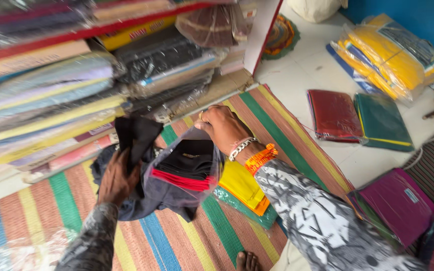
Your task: The person sits on a mat and packs folded colored cloths into clear plastic bags. They handle red, black, yellow, and orange cloths one by one, placing each into a bag and stacking them on the floor.
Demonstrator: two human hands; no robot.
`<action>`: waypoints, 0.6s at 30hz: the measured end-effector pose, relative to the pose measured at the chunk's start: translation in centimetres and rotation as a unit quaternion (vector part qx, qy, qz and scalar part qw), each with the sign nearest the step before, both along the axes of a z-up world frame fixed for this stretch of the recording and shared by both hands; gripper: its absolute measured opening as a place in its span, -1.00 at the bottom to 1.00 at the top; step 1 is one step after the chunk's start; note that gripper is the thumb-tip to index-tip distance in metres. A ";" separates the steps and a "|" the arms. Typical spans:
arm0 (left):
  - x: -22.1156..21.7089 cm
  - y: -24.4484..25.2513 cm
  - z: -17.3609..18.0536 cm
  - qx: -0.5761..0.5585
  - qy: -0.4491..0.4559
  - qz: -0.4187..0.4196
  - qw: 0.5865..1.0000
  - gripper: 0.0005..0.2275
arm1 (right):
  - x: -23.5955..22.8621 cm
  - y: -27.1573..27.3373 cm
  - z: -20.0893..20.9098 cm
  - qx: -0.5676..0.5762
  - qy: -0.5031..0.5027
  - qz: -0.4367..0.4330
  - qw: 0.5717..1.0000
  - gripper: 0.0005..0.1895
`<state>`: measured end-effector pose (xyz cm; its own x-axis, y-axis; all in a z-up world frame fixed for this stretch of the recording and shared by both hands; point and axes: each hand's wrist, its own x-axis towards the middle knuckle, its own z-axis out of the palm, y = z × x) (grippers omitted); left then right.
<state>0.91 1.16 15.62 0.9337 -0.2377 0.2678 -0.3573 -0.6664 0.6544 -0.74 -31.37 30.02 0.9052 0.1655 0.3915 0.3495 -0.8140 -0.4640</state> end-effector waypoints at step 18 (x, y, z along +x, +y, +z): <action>-6.5 2.7 31.9 0.103 0.181 -0.029 0.978 -0.60 | -2.5 4.0 10.6 0.121 -0.074 -0.058 0.988 -0.82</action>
